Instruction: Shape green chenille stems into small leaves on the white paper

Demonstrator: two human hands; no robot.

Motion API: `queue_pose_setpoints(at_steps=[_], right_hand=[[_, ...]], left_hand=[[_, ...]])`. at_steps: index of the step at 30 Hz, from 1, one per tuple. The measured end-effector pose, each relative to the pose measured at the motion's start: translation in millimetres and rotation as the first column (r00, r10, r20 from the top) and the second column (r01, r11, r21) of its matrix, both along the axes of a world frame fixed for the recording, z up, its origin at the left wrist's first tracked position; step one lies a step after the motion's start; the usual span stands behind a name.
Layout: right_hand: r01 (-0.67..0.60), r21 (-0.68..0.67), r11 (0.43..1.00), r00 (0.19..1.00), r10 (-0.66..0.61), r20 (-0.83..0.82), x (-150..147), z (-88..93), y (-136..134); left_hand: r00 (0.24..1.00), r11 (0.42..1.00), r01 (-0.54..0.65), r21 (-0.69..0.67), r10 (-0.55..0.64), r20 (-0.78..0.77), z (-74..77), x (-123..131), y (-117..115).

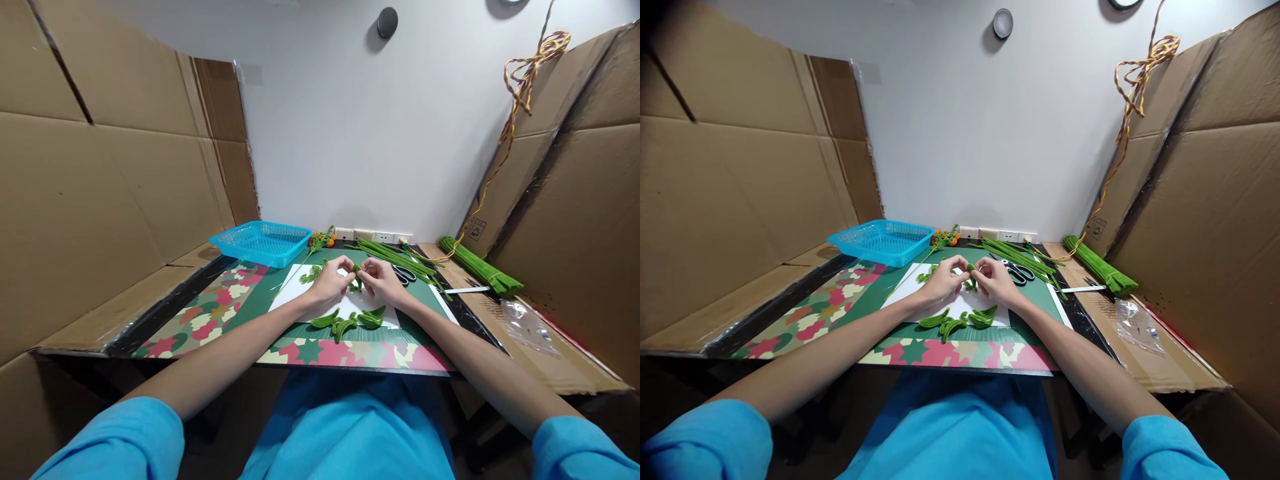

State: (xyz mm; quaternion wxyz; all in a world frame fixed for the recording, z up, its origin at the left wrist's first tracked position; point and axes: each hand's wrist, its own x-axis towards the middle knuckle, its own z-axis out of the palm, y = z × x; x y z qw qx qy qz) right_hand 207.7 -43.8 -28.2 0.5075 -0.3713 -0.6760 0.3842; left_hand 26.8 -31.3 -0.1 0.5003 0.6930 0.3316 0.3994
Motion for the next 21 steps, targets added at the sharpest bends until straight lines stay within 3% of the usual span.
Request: queue_pose_setpoints(at_steps=[5, 21], right_hand=[[0.029, 0.011, 1.000, 1.000, -0.029, -0.001, 0, -0.1, 0], [0.011, 0.016, 1.000, 0.992, -0.009, -0.126, 3, 1.4, 5]], left_hand=[[1.000, 0.999, 0.008, -0.046, -0.007, 0.007, 2.6, 1, -1], [0.999, 0.999, 0.016, 0.050, -0.014, -0.036, 2.0, 2, 9]])
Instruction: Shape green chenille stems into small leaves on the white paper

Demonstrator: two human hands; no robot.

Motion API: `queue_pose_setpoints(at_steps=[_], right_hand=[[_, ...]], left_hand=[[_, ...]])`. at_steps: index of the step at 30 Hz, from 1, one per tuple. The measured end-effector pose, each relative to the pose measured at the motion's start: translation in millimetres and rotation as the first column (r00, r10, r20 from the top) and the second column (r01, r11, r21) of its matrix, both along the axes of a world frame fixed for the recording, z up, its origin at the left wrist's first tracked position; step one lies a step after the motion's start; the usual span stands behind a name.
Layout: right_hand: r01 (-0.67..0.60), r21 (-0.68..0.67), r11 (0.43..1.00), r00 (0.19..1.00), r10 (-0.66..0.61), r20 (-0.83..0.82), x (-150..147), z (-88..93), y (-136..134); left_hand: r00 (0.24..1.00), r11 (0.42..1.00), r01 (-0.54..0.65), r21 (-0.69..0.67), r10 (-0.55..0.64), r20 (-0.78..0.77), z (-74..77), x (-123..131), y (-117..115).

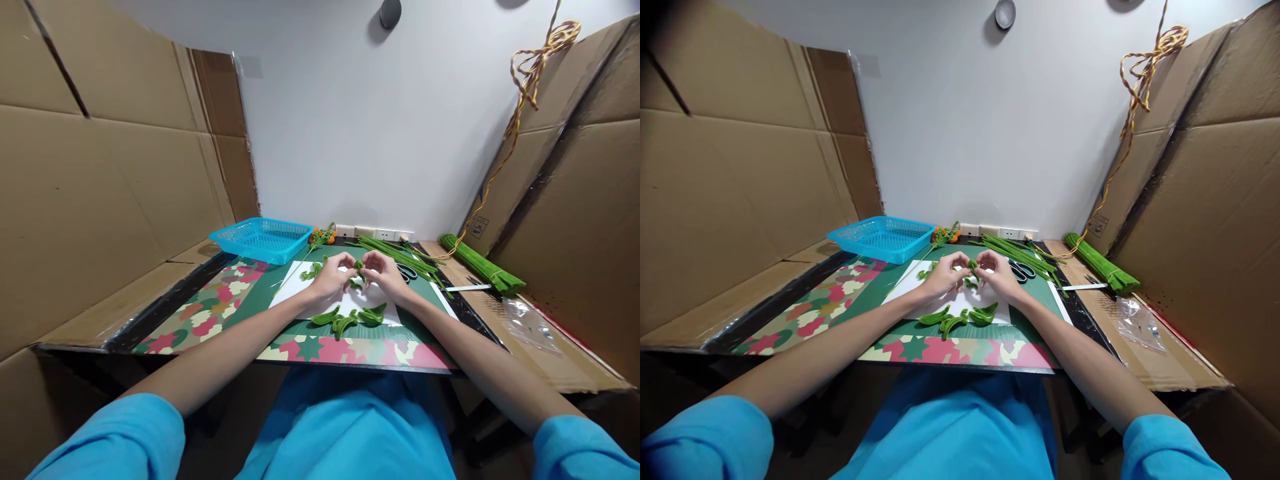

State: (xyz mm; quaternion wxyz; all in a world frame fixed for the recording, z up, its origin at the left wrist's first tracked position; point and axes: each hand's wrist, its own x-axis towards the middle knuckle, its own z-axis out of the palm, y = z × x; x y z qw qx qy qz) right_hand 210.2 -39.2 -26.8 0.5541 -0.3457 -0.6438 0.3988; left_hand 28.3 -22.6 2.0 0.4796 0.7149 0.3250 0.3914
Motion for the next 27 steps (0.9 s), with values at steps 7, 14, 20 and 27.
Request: queue_pose_setpoints(at_steps=[7, 14, 20, 27], right_hand=[[-0.009, 0.037, 0.999, 0.996, 0.005, 0.086, 2.7, 0.8, -1.2], [0.018, 0.044, 0.999, 0.995, -0.022, 0.100, 6.3, 4.1, -1.2], [0.052, -0.018, 0.998, 0.997, -0.051, 0.063, 4.3, 5.7, -2.9], [0.054, -0.043, 0.998, 0.998, -0.054, 0.015, 1.1, 2.7, -0.5]], left_hand=[[0.999, 0.997, 0.036, -0.062, -0.035, 0.011, -1.2, 1.2, -5.2], [0.998, 0.999, 0.040, -0.018, -0.039, 0.052, -4.3, -0.1, -0.8], [0.997, 1.000, 0.025, -0.006, -0.024, 0.074, -5.5, -1.0, 3.2], [0.997, 0.994, 0.042, -0.101, -0.035, 0.070, -6.4, -0.6, -0.7]])
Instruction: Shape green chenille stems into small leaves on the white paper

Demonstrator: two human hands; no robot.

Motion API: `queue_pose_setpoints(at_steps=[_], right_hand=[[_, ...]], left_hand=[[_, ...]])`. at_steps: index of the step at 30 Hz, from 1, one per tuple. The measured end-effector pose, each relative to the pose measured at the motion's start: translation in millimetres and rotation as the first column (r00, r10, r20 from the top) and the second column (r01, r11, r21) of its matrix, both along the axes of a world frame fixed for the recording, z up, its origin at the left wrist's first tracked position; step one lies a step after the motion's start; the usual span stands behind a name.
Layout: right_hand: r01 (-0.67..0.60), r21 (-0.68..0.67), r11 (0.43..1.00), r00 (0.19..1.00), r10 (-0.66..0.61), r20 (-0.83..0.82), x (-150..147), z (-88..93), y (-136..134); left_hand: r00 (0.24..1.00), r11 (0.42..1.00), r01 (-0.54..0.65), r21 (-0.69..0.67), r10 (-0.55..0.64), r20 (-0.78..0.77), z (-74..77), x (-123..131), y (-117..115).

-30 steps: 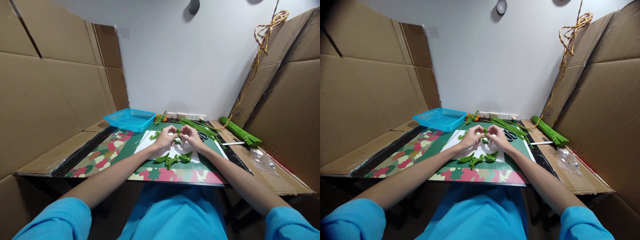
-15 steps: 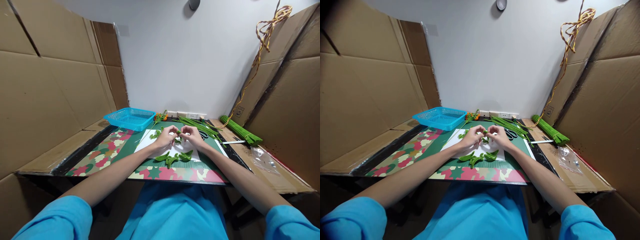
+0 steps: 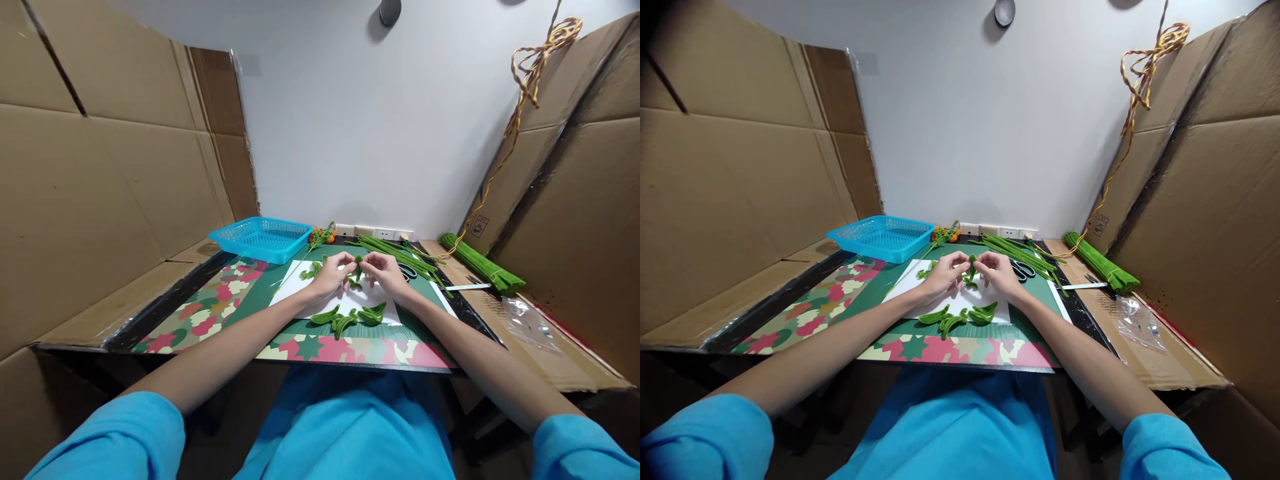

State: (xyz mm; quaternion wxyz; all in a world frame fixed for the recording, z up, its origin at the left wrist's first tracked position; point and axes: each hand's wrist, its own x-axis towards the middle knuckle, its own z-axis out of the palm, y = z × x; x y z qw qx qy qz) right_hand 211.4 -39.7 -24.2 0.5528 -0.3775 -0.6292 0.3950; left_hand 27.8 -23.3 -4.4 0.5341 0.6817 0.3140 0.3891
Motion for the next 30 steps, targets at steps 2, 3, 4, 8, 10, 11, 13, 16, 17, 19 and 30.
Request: queue_pose_setpoints(at_steps=[2, 3, 4, 8, 10, 11, 13, 16, 17, 19, 30], right_hand=[[-0.011, -0.018, 1.000, 1.000, 0.011, -0.022, -1.4, 0.1, -0.4], [-0.018, -0.028, 0.999, 0.999, 0.017, -0.027, -2.1, 0.4, -0.9], [-0.024, -0.036, 0.999, 0.999, 0.023, -0.031, -2.6, 0.8, -1.4], [-0.022, -0.064, 0.998, 0.999, 0.020, -0.043, -3.2, 2.2, -2.5], [-0.029, -0.065, 0.997, 0.999, 0.027, -0.035, -2.6, 1.8, -2.1], [-0.036, -0.063, 0.997, 0.999, 0.034, -0.028, -2.1, 1.2, -1.7], [-0.048, -0.058, 0.997, 0.999, 0.048, -0.011, -1.1, -0.6, -1.0], [-0.055, -0.056, 0.997, 0.998, 0.055, 0.003, 0.1, -2.8, -0.3], [-0.056, -0.052, 0.997, 0.998, 0.057, 0.006, 0.3, -2.9, -0.3], [-0.052, -0.033, 0.998, 0.999, 0.052, 0.005, 0.1, -2.0, -0.8], [0.039, 0.015, 0.999, 0.999, -0.038, -0.033, -0.5, -0.3, -1.7]], left_hand=[[1.000, 1.000, 0.019, -0.002, -0.019, -0.014, -0.4, 0.0, -0.2], [1.000, 1.000, 0.024, 0.003, -0.024, -0.016, -0.8, 0.0, 0.1], [1.000, 1.000, 0.025, 0.009, -0.024, -0.017, -1.4, -0.1, 0.6], [1.000, 1.000, 0.012, 0.012, -0.012, -0.029, -4.2, -0.2, 4.3], [0.999, 1.000, 0.006, 0.010, -0.005, -0.035, -5.2, -0.3, 6.0], [0.999, 1.000, 0.003, 0.010, -0.002, -0.034, -5.5, -0.3, 6.6], [0.999, 1.000, -0.001, 0.015, 0.001, -0.037, -6.0, -0.5, 7.1], [0.999, 1.000, -0.007, 0.024, 0.007, -0.040, -6.0, -0.5, 6.7], [0.999, 1.000, -0.010, 0.024, 0.011, -0.038, -5.8, -0.4, 6.5], [0.999, 1.000, -0.017, 0.025, 0.018, -0.031, -5.0, -0.1, 6.4], [0.998, 1.000, 0.002, -0.017, -0.003, -0.063, 0.8, 0.4, 1.2]])
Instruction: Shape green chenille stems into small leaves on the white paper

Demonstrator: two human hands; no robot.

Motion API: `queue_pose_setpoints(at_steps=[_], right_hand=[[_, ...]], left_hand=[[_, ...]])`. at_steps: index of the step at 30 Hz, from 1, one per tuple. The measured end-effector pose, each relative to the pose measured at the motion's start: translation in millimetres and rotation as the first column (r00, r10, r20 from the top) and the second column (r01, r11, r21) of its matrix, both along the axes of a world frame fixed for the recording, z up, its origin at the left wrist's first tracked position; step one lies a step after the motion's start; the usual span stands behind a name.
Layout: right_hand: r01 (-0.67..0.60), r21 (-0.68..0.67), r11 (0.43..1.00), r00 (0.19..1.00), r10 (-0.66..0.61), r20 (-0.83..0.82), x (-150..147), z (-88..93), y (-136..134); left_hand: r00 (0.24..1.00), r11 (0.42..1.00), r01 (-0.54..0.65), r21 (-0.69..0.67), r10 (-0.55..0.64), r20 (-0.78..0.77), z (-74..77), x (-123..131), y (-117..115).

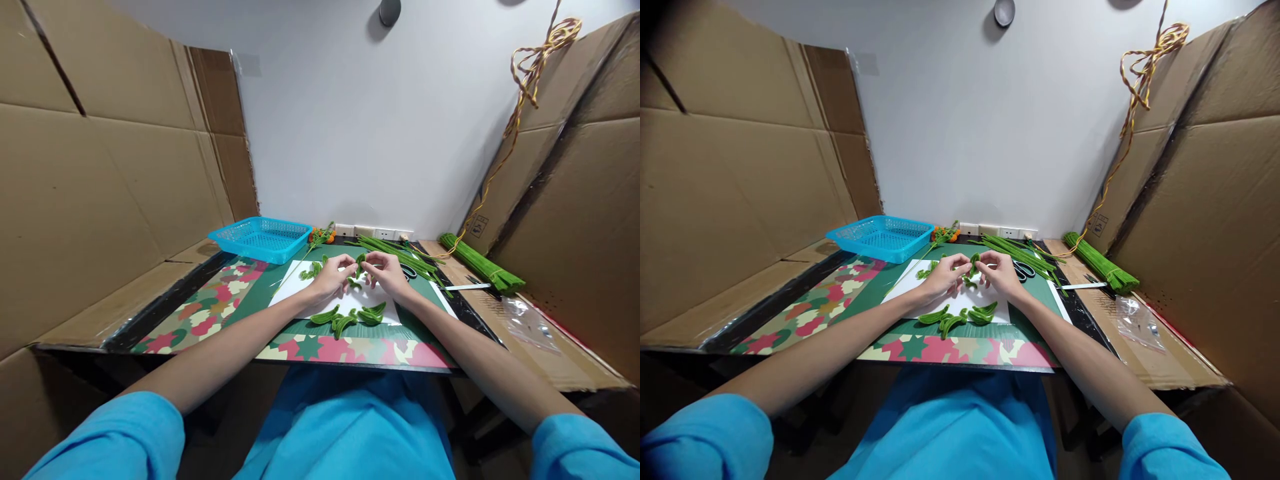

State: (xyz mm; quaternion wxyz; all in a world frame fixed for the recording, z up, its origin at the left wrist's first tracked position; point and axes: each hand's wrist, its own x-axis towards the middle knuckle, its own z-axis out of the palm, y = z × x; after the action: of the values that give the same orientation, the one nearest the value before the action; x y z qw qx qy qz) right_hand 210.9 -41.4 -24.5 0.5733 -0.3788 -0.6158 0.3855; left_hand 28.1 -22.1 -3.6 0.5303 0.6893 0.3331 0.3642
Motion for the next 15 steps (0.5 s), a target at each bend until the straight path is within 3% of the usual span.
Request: queue_pose_setpoints(at_steps=[6, 11, 15], right_hand=[[0.071, 0.042, 0.997, 0.997, -0.071, -0.007, 2, -0.1, 1], [0.173, 0.000, 0.985, 0.985, -0.173, -0.022, 8, 1.7, 4], [0.202, -0.062, 0.977, 0.976, -0.206, -0.069, 11, -1.1, 8]], left_hand=[[0.996, 0.995, -0.089, 0.035, 0.088, 0.020, 0.3, -1, 7], [0.957, 0.961, -0.274, 0.028, 0.269, 0.113, 6.8, -4, 17], [0.932, 0.946, -0.325, -0.001, 0.321, 0.168, 12.9, -6, 18]])
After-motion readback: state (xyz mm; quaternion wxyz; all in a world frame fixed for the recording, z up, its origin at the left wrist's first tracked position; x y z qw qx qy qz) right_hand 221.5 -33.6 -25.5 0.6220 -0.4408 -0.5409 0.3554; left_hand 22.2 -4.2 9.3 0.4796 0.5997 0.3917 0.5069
